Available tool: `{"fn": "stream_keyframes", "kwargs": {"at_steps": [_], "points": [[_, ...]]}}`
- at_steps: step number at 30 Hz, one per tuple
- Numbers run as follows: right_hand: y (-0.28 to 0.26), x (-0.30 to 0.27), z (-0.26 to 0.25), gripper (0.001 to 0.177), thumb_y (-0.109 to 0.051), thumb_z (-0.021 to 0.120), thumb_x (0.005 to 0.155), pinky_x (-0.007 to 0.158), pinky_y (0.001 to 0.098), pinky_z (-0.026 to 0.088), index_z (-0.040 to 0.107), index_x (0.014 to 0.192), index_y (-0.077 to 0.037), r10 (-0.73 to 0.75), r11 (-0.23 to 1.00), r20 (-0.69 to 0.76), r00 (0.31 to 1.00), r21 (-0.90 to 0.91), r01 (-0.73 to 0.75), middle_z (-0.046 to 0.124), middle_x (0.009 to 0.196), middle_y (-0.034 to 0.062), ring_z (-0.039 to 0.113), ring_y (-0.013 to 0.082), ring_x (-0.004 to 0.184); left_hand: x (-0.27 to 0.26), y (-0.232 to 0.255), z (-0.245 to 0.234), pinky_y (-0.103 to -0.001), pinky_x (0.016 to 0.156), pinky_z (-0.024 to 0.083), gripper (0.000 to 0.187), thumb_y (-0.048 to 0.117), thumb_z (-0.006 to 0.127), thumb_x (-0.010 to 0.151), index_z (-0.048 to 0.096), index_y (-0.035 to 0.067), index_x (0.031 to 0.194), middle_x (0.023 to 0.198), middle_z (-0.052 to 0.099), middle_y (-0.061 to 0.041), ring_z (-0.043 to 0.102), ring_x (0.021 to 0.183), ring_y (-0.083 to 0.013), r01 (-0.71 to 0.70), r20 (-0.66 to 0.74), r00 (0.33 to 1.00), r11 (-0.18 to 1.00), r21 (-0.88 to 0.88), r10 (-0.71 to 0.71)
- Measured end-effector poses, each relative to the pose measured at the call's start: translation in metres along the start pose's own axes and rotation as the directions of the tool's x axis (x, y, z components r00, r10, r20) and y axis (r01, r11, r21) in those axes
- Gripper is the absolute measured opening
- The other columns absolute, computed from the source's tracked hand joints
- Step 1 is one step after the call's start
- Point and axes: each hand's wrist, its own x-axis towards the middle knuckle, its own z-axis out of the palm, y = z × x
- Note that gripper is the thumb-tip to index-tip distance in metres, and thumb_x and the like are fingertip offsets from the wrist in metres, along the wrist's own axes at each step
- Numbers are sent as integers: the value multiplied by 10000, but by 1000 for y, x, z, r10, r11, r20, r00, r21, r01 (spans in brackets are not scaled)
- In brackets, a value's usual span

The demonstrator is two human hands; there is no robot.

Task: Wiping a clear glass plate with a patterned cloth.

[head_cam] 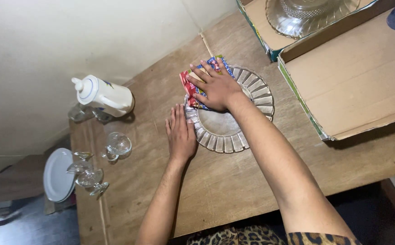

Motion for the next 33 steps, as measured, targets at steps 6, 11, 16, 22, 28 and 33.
{"fn": "stream_keyframes", "kwargs": {"at_steps": [6,11,16,22,28,33], "points": [[-2,1,-13,663,-687,217,1022,1249,636,-80,313,1608,-393,51,998,113,992,25,-55,144,1741,-85,61,262,1607,0,-4,5,-652,1202,153,579,229,360,1061,282,52,1607,1646,318,-209,245,1540,-395,7,-10,1000,1000,1,-7],[3,-2,-17,673,-696,194,1030,1218,681,-111,280,1624,-392,36,998,150,988,52,-44,144,1742,-50,42,284,1604,-1,0,4,-651,1206,161,580,221,379,1060,295,49,1607,1644,333,-211,258,1542,-394,34,-41,999,999,-17,-35],[13,-10,-6,679,-699,191,1040,1201,695,-155,308,1620,-367,28,1000,130,991,4,-29,104,1754,-57,-6,290,1609,0,-8,11,-626,1225,175,579,249,389,1067,300,96,1618,1662,336,-148,255,1562,-336,38,-88,995,999,3,-38],[28,-33,8,702,-680,127,1037,1155,726,-154,232,1628,-316,6,1000,-32,999,-9,-6,128,1719,10,12,308,1580,2,-8,18,-547,1268,120,581,307,310,1053,286,69,1583,1658,335,-120,222,1566,-272,58,-111,993,992,110,-46],[18,-63,-8,735,-692,156,1004,1154,726,-132,251,1626,-313,102,995,57,993,1,-102,113,1729,15,-6,326,1586,3,-12,23,-526,1269,122,594,340,332,1049,321,67,1576,1654,350,-97,238,1563,-253,79,-155,986,991,107,-62],[15,-85,-6,782,-691,147,988,1160,742,-70,193,1646,-270,152,988,146,978,-48,-146,102,1727,90,-4,399,1574,0,-13,25,-530,1191,287,586,321,432,1000,404,57,1522,1611,414,-119,326,1527,-300,76,-210,976,996,55,-62]]}}
